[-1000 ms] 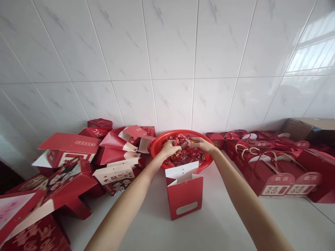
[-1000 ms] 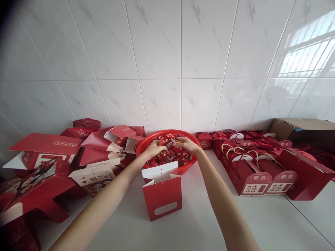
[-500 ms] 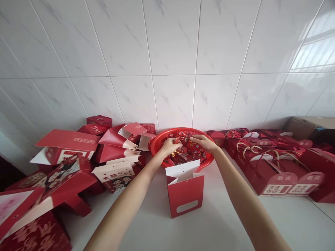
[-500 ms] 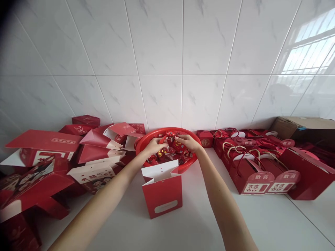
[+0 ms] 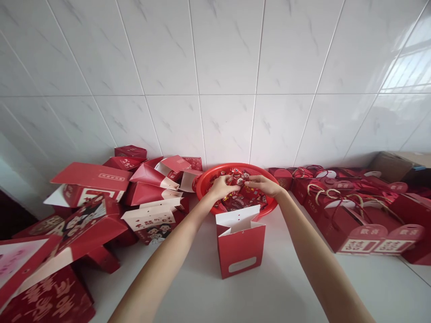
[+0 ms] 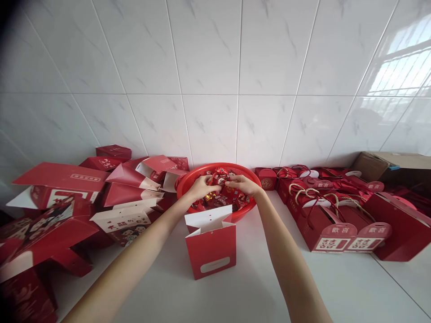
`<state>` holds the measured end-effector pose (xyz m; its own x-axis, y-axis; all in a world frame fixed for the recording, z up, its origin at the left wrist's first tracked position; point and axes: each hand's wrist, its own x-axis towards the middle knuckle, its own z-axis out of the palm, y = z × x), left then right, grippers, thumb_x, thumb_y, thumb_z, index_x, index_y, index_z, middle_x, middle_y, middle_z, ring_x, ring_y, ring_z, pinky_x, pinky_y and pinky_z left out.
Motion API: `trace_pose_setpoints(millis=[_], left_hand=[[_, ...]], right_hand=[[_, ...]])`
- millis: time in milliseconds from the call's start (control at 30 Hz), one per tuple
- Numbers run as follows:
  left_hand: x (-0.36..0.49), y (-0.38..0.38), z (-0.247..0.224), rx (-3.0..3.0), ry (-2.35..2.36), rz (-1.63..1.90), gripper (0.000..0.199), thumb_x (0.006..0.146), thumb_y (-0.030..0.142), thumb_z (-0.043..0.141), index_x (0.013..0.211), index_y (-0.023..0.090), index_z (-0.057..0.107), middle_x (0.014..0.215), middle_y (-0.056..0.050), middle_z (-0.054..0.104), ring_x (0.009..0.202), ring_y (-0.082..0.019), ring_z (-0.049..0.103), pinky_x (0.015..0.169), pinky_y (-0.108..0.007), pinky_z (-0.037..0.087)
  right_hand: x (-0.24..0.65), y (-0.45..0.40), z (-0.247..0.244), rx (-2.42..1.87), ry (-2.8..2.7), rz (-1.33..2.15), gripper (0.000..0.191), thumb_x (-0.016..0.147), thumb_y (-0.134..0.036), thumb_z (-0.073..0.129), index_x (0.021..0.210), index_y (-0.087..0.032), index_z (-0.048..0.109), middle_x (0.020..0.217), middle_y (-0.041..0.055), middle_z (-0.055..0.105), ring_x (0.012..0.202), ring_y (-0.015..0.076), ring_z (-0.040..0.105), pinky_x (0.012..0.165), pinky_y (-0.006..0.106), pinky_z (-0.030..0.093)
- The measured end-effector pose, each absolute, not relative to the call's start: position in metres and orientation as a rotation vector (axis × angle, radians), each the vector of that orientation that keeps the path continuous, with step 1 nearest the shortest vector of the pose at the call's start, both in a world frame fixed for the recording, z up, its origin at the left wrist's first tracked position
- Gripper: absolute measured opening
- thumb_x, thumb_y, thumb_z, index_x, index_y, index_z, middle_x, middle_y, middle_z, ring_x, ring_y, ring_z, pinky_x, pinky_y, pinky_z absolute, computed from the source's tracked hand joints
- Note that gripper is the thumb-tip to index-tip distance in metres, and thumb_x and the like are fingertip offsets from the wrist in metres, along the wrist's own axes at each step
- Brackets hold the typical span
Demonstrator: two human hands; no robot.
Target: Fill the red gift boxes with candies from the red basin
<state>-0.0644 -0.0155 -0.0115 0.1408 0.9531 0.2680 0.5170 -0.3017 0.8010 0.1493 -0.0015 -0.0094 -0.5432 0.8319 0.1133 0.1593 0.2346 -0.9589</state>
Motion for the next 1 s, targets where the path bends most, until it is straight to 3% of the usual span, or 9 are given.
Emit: trace_pose_setpoints(millis=[133,233,400,567,833,900,1000], left_hand=[[-0.0626,-0.0189,-0.0074,1.98,1.489,0.943,0.031,0.061,0.016,0.081,0.091,0.018,0.073,0.091,-0.004,0.078,0.085,-0.024,0.071,0.071,-0.029,0.052],[-0.0615,-0.0206,-0.0064,2.053,1.51,0.886,0.032,0.062,0.018,0.083,0.093,0.018,0.074,0.093,-0.006,0.078,0.086,-0.025,0.072,0.071,-0.029,0.052],[-0.0614,-0.0199,-0.0089,2.12,1.728,0.701,0.038,0.063,0.014,0.08,0.101,0.015,0.074,0.109,-0.013,0.077,0.097,-0.03,0.072,0.074,-0.03,0.053],[-0.0608,-0.0181,-0.0096,2.167,1.717,0.645,0.043,0.06,0.012,0.082,0.103,0.015,0.074,0.108,-0.013,0.077,0.104,-0.032,0.071,0.085,-0.033,0.054],[-0.061,-0.0249,-0.0088,2.112,1.46,0.758,0.08,0.052,0.015,0.088,0.128,0.024,0.067,0.129,-0.009,0.07,0.121,-0.034,0.064,0.094,-0.035,0.054],[-0.062,-0.0241,-0.0108,2.058,1.391,0.796,0.079,0.053,0.017,0.086,0.129,0.025,0.067,0.131,-0.007,0.07,0.123,-0.034,0.063,0.094,-0.035,0.055],[-0.063,-0.0196,-0.0152,2.002,1.34,0.861,0.062,0.066,0.017,0.075,0.126,0.026,0.068,0.13,-0.006,0.071,0.117,-0.03,0.067,0.093,-0.034,0.055]], right_hand=[[0.1485,-0.0033,-0.007,-0.873,-1.864,1.418,0.042,0.069,-0.051,0.083,0.097,-0.02,0.079,0.099,0.005,0.075,0.094,0.0228,0.067,0.089,0.038,0.052],[0.1475,-0.0042,-0.0062,-0.858,-1.821,1.445,0.041,0.065,-0.048,0.086,0.095,-0.02,0.08,0.1,0.006,0.076,0.098,0.0249,0.068,0.093,0.04,0.053],[0.1464,-0.0016,-0.0092,-0.864,-1.651,1.422,0.038,0.061,-0.049,0.089,0.076,-0.018,0.075,0.078,0.0031,0.072,0.078,0.0187,0.067,0.083,0.037,0.056],[0.147,-0.0025,-0.009,-0.871,-1.694,1.463,0.039,0.064,-0.047,0.088,0.085,-0.017,0.076,0.078,0.0025,0.07,0.073,0.0167,0.065,0.072,0.031,0.056],[0.1479,-0.0053,-0.0054,-0.892,-1.866,1.455,0.034,0.065,-0.044,0.087,0.084,-0.017,0.077,0.078,0.0029,0.072,0.071,0.0173,0.065,0.069,0.031,0.053],[0.1488,-0.0024,-0.0078,-0.91,-1.862,1.433,0.034,0.065,-0.043,0.086,0.085,-0.017,0.077,0.076,0.0035,0.072,0.069,0.018,0.064,0.066,0.032,0.052],[0.15,0.0018,-0.0114,-0.945,-1.839,1.416,0.034,0.064,-0.041,0.086,0.085,-0.017,0.077,0.073,0.0034,0.071,0.066,0.0175,0.063,0.062,0.031,0.051]])
